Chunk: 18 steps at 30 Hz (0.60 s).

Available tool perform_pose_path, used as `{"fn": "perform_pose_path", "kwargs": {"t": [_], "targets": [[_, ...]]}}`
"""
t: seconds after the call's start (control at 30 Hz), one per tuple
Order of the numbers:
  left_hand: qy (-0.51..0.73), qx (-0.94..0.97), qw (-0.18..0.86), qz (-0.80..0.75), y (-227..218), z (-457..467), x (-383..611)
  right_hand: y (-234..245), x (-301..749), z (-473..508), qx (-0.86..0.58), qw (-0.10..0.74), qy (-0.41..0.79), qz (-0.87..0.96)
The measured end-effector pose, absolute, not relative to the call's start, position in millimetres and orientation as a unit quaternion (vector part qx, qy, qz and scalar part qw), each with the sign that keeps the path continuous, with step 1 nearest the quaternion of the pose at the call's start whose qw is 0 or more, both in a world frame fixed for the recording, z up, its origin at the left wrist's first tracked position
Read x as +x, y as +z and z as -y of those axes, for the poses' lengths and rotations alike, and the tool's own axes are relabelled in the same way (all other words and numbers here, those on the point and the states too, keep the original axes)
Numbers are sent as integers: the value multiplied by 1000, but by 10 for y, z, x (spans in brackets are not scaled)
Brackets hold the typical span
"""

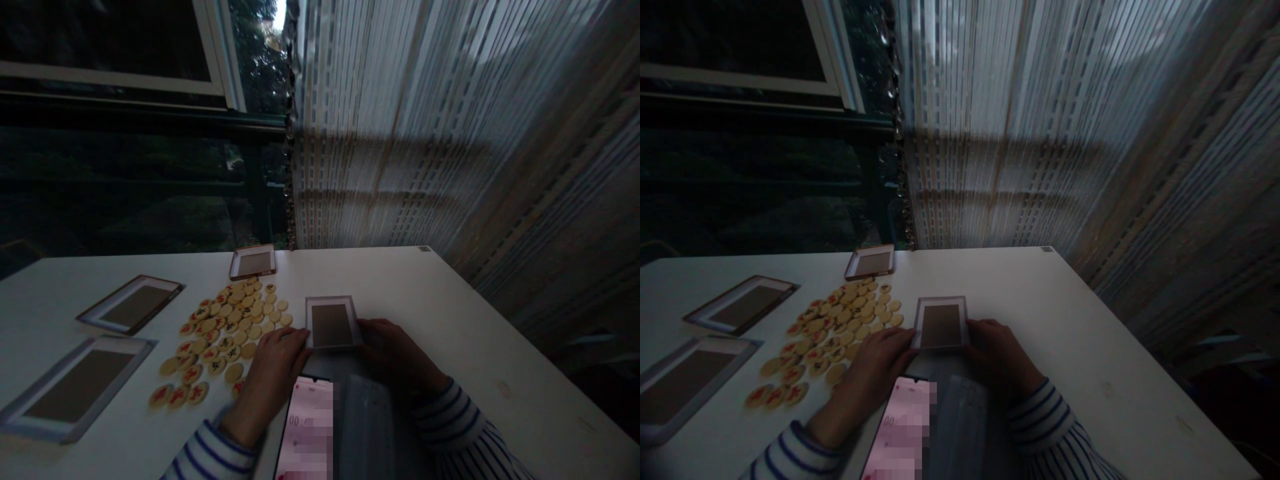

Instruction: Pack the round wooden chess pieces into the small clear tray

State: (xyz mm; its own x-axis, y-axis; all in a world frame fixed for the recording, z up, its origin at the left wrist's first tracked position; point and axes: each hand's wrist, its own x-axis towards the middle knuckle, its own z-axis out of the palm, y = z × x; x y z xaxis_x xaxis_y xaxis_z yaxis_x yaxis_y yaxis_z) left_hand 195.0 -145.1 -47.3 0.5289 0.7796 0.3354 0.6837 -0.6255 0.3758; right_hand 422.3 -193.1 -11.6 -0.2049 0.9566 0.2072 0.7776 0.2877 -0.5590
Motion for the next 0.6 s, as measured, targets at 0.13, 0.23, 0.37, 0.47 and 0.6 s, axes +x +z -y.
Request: {"fn": "perform_pose_path", "kwargs": {"t": [0.13, 0.23, 0.37, 0.47, 0.6], "targets": [[245, 868, 100, -420, -475, 1456, 1958, -133, 4222, 1927, -576, 262, 157, 758], [236, 869, 98, -423, -464, 1459, 1961, -138, 4226, 1921, -582, 255, 145, 758], [223, 872, 98, -424, -458, 1457, 1966, -141, 4233, 1916, -582, 252, 132, 762], [226, 873, 98, -422, -455, 1452, 1974, -149, 4236, 1916, -582, 252, 125, 763], [215, 875, 97, -423, -430, 1453, 1986, -166, 4241, 1915, -584, 248, 125, 763]]}}
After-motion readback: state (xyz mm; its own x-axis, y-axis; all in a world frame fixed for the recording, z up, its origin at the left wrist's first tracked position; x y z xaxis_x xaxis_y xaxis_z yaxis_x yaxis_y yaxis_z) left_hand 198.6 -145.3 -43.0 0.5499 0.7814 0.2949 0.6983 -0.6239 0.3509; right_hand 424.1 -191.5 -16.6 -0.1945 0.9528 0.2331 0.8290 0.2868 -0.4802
